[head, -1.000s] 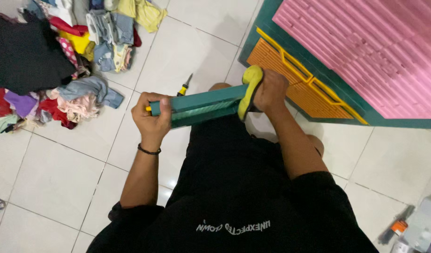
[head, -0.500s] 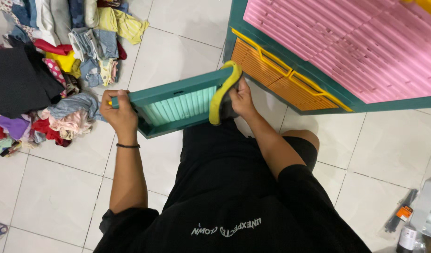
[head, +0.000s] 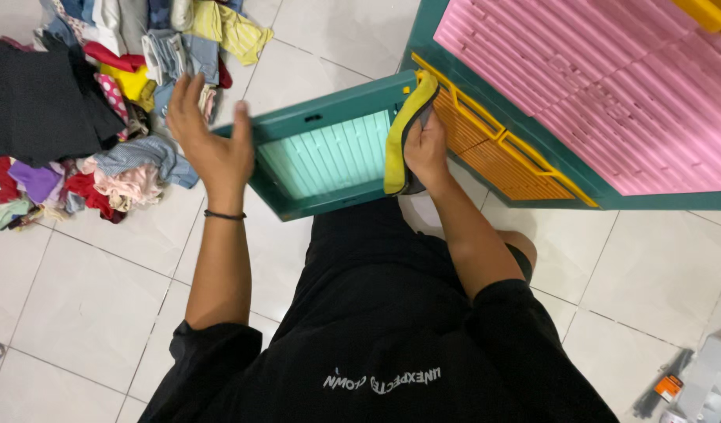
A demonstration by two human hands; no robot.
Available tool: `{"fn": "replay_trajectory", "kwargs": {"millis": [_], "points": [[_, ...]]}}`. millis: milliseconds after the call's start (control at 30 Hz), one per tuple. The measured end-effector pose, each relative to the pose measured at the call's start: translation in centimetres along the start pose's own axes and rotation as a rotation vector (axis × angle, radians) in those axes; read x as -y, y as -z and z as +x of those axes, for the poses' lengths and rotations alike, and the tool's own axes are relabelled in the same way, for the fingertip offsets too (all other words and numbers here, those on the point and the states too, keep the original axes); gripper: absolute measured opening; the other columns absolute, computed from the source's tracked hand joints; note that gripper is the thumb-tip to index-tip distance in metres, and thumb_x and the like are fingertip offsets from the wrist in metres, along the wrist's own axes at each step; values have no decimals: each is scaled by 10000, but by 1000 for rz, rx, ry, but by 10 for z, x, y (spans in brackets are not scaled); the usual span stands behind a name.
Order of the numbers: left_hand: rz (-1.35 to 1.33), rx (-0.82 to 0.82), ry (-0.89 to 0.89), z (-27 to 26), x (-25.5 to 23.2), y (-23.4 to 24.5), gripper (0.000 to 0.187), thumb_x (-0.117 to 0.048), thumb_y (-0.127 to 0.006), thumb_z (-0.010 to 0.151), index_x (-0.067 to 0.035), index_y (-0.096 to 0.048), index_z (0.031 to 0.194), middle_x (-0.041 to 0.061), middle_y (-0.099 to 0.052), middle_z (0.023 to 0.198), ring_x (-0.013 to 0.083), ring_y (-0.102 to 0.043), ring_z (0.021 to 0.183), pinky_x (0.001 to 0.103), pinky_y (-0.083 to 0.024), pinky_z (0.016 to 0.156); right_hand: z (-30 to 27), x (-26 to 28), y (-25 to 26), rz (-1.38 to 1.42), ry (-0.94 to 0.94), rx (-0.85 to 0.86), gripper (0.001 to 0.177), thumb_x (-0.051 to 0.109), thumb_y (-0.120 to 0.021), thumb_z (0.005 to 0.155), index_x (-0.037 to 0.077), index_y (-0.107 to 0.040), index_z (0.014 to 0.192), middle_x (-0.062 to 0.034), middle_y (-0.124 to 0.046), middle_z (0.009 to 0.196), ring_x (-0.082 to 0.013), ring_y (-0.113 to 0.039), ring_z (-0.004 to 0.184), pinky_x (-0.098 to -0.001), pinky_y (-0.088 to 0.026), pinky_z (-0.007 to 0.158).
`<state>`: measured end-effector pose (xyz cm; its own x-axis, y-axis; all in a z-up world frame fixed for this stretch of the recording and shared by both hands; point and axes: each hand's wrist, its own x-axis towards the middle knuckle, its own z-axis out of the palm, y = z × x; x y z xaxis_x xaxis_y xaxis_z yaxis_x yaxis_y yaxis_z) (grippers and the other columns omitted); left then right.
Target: The person wipes a light-blue plastic drawer with a yellow cloth, then attaches it to a green plastic storage unit. They continue wiping the drawer and the unit's doors before closing them.
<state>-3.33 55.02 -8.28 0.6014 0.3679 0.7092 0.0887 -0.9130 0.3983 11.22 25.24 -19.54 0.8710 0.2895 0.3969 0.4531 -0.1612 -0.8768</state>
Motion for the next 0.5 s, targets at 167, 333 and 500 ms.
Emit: {"fn": "replay_trajectory", "kwargs": {"millis": [167, 333, 500], "points": [[-359, 484, -186, 36, -71, 3, 794, -512, -849, 899, 32, -560, 1401, 207, -664, 1294, 362, -634, 1120, 484, -459, 1007, 19, 63, 11, -283, 337, 40, 393, 63, -582, 957, -78, -557, 1323, -263, -676, 1156, -434, -666, 1018, -482, -532, 928], [-304, 685, -152, 45, -108, -1, 548, -529, -793, 922, -40, -663, 1130, 126, -681, 709, 333, -692, 674, 427, -528, 611, 31, 96, 26, -433, 520, 140, 508, 39, -717, 841, -76, -553, 1308, -272, -642, 1193, -465, -633, 1060, -505, -518, 929], [-328, 551, -94, 33, -119, 12, 481, -462, -822, 913, -38, -688, 1097, 117, -637, 608, 314, -664, 577, 399, -503, 550, 36, 87, 51, -520, 699, 86, 487, 41, -765, 766, -78, -594, 1207, -237, -640, 1185, -434, -642, 1067, -507, -519, 939]]}}
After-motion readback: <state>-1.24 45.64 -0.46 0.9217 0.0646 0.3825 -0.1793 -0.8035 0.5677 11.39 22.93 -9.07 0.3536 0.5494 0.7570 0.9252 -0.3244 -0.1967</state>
